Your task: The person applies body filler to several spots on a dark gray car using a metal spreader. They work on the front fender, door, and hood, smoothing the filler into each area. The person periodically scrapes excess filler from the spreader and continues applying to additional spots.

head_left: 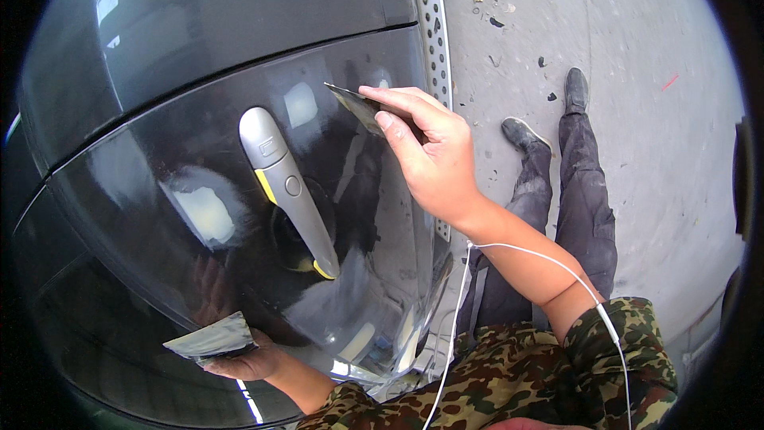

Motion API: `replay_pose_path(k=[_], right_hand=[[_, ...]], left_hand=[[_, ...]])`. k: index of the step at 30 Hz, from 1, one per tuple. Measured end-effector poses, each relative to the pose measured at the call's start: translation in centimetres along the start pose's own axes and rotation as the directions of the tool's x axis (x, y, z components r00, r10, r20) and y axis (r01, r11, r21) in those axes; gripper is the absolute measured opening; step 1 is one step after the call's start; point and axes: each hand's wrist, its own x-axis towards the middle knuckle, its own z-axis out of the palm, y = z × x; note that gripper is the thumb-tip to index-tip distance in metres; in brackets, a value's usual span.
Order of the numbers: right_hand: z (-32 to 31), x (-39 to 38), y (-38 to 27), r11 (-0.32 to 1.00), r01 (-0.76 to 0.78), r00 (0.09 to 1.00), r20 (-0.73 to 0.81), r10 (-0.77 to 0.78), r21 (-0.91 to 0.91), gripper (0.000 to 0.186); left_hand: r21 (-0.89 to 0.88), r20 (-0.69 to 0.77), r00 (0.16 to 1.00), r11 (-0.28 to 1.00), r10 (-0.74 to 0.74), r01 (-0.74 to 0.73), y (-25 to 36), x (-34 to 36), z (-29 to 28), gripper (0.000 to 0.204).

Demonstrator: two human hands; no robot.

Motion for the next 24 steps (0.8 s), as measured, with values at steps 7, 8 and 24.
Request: replay_pose_path(k=[7,8,24], right_hand=[[1.5,-1.2,-2.1,0.962,-0.199,0.969,0.185,0.165,0.185,0.026],[1.8,-1.6,-2.4,0.954,-0.221,0.973,0.108,0.202,0.201,0.026],[1.6,-4.2,-3.3,0.910,-0.306,0.952,0.121,0.283,0.279,0.031]], left_hand=[[0.229,0.002,1.000,0.973,0.014,-0.014,0.7,-0.6,1.2,0.060],[0.303,0.100,0.995,0.952,0.012,-0.042,1.0,-0.3,1.5,0.059],[0.347,0.245,0.942,0.928,-0.229,0.135,2.6,0.9,8.3,0.075]])
